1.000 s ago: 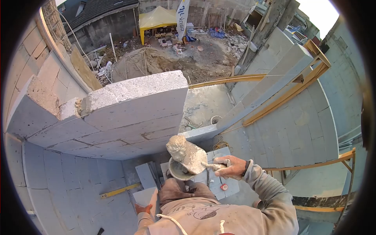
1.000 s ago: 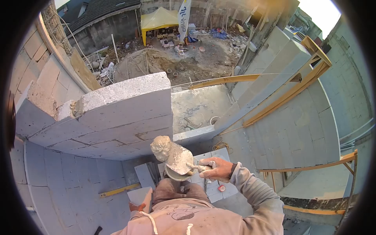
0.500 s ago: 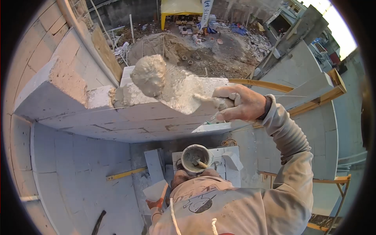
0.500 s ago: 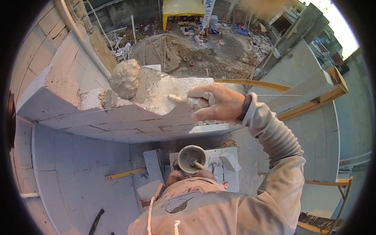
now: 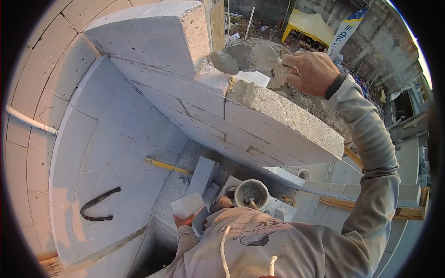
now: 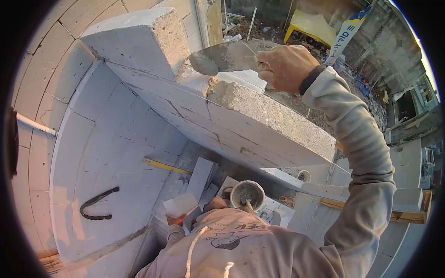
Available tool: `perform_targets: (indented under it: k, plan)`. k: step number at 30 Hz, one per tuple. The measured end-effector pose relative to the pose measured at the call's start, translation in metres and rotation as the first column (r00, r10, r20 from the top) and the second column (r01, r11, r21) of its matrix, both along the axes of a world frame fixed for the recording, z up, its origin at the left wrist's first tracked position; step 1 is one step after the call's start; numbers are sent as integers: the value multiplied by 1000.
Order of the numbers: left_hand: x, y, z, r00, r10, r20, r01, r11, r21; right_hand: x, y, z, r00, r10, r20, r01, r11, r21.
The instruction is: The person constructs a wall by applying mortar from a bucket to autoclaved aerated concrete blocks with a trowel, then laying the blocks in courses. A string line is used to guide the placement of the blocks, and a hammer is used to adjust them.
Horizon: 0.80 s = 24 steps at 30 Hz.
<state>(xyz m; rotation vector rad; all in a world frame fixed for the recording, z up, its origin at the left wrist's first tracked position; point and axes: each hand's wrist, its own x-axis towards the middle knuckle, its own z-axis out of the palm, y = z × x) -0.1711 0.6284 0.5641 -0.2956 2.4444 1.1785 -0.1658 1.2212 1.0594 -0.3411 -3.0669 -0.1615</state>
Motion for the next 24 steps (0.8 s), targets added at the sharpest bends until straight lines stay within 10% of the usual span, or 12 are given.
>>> perform_targets:
  k: [2, 4, 14, 20, 24]
  plan:
    - [14, -11, -12, 999, -35, -10, 35, 999, 40, -4, -5, -5, 1000, 6, 30, -8, 998, 70]
    - [29, -17, -12, 979, -82, 185, 162, 863, -478, -6, -13, -20, 997, -15, -76, 27, 987, 162]
    - [66, 4, -3, 936, -60, 348, 213, 882, -421, -4, -45, -71, 970, -11, -244, 50, 987, 155]
    - [59, -20, -74, 987, -137, 90, 148, 980, -136, 3, -40, -57, 988, -34, -149, 63, 979, 192]
    - [42, 16, -2, 996, -77, 43, 87, 943, -321, 25, -36, -24, 997, -2, -77, 24, 958, 285]
